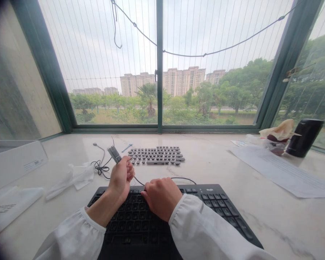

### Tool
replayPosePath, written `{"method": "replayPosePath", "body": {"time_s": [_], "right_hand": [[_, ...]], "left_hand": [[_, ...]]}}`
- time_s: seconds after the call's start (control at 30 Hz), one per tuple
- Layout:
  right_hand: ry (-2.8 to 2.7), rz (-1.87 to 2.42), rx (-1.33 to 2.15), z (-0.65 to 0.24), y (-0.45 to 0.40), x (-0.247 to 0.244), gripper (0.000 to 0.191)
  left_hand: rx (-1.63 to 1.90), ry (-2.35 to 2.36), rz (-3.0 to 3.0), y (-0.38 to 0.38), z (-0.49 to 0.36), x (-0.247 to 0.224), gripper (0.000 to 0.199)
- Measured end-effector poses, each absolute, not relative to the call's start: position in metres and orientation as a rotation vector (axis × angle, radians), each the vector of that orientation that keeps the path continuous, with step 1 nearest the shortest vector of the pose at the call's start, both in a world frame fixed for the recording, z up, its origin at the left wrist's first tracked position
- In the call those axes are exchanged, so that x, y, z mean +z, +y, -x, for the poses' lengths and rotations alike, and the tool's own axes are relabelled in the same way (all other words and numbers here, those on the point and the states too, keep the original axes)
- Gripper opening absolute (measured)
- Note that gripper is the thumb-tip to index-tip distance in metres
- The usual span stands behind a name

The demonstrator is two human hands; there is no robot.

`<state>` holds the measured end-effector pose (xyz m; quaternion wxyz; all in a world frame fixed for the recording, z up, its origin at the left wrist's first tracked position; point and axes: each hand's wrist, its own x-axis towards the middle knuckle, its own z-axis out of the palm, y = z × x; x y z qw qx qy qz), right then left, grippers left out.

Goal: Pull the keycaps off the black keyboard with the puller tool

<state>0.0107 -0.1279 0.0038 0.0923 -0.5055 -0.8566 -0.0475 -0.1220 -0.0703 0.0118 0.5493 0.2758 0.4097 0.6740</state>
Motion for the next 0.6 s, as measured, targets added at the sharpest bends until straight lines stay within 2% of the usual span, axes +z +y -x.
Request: {"method": "replayPosePath", "body": {"time_s": [0.6], "right_hand": [[-2.548, 1.481, -0.19, -0.0097, -0.1279, 0.0023, 0.036]], "left_hand": [[1.609, 0.945, -0.655, -0.0691, 0.1221, 0.0097, 0.031]]}}
